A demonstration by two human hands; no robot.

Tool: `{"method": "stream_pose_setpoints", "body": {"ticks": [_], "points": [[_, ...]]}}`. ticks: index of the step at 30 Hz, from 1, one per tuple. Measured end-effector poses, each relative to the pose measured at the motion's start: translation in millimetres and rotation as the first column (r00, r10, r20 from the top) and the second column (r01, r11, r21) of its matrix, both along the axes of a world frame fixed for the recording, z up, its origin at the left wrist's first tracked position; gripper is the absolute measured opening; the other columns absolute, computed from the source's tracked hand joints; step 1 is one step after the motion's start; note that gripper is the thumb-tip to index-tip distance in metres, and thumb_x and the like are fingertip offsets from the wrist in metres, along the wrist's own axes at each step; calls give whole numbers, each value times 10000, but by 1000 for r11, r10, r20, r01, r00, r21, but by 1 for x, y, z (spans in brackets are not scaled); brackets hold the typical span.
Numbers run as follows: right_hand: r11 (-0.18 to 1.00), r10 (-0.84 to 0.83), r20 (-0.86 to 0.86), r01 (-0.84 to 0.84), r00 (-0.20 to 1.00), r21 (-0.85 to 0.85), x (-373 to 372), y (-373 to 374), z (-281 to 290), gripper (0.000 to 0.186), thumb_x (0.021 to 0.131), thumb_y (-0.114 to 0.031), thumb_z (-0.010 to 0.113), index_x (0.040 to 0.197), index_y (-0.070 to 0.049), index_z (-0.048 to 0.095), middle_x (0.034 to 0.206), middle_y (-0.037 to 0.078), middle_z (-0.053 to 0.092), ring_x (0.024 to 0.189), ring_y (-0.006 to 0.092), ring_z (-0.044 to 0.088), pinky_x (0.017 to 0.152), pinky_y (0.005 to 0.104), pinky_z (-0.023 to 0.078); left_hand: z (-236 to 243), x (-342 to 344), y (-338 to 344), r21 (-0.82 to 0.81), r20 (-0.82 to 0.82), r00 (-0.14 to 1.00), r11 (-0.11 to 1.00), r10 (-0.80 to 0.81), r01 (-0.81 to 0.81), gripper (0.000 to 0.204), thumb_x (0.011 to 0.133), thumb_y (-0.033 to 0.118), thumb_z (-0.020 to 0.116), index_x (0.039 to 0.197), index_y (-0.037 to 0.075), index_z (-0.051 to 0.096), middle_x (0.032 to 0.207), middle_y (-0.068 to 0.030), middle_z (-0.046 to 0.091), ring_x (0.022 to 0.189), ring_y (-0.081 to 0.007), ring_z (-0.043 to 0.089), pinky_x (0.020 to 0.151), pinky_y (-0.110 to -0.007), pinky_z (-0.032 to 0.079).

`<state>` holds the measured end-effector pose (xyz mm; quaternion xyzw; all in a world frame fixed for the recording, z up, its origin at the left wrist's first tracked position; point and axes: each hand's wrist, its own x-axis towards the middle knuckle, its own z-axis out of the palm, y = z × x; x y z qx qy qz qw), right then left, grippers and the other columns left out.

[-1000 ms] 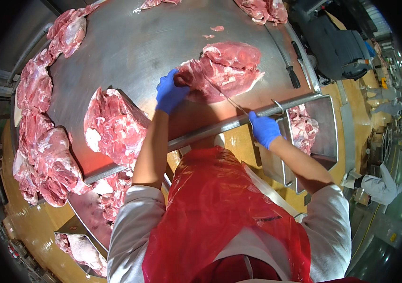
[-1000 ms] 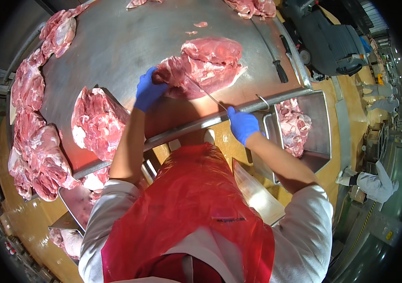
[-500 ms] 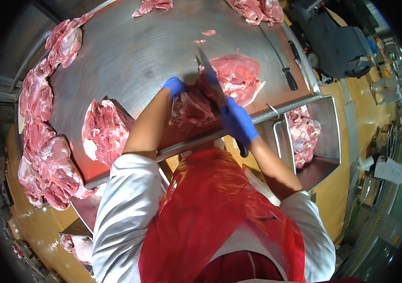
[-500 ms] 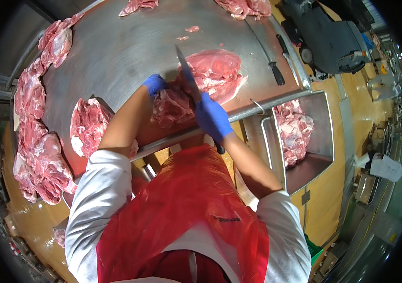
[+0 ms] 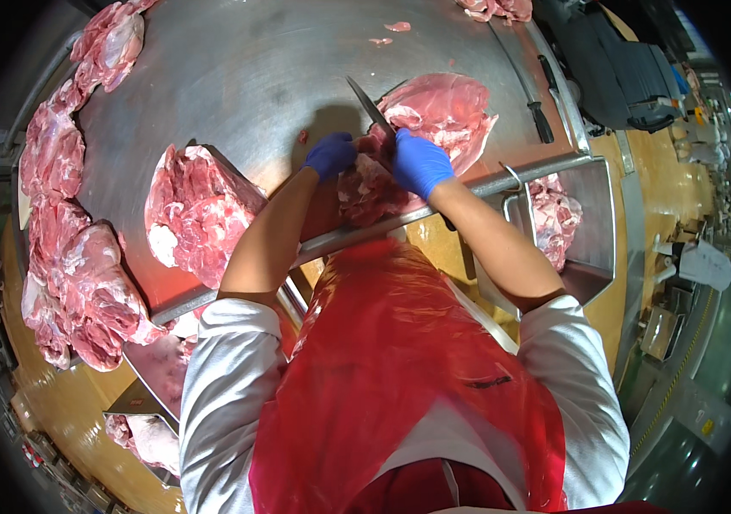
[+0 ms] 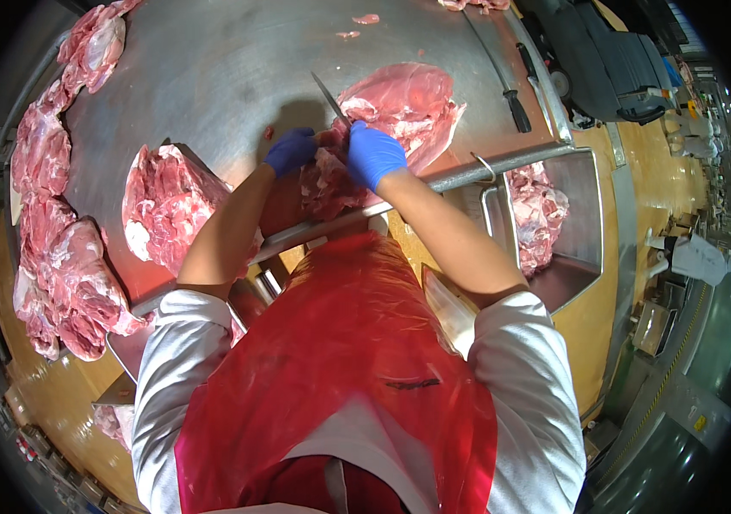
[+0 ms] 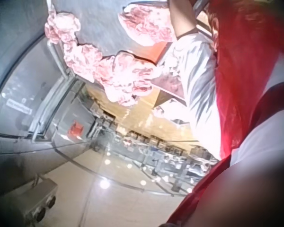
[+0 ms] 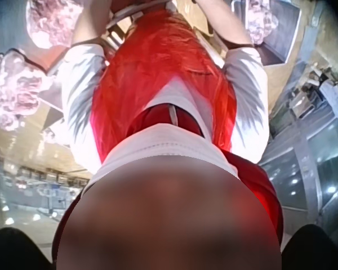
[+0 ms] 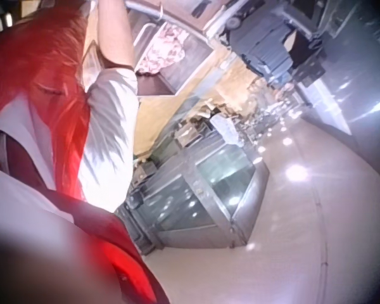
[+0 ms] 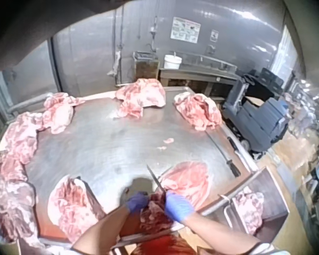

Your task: The person cuts large pieces of raw meat on a stainless steel table using a knife. They separate the meat into smaller portions and place them into metal trays. The person wears blue gloves and a red apron throughout the task.

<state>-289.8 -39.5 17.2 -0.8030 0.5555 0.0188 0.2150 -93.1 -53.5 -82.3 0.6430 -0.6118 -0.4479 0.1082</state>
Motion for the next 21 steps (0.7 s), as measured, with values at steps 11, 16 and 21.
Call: {"method": "stream_pose_setpoints", "body": {"ticks": [11, 16, 21], "points": [[999, -2, -63, 5, 998, 50, -47, 36, 1, 289, 917, -117, 493, 1172, 19, 489, 955, 312, 672, 955, 477, 654, 834, 541, 512, 31, -9, -7, -413, 179, 982, 910, 55, 24, 276, 852, 212, 518, 1016, 85, 701, 1050, -207, 697, 986, -413, 659, 880, -499, 514], [962, -37, -46, 48, 998, 268, -35, 22, -2, 324, 906, -130, 516, 1182, 34, 477, 999, 332, 666, 987, 485, 646, 887, 546, 499, 72, 9, -16, -531, 247, 965, 845, 86, 60, 251, 868, 239, 518, 971, 98, 698, 946, -166, 713, 889, -397, 674, 785, -495, 535], [805, -107, 95, 30, 990, 592, -49, 23, 10, 394, 940, -243, 539, 1180, 63, 481, 967, 327, 665, 985, 492, 645, 884, 587, 476, 98, 5, -6, -527, 348, 920, 849, 179, 34, 172, 856, 222, 542, 911, 137, 681, 910, -183, 699, 851, -410, 665, 709, -519, 528]]}}
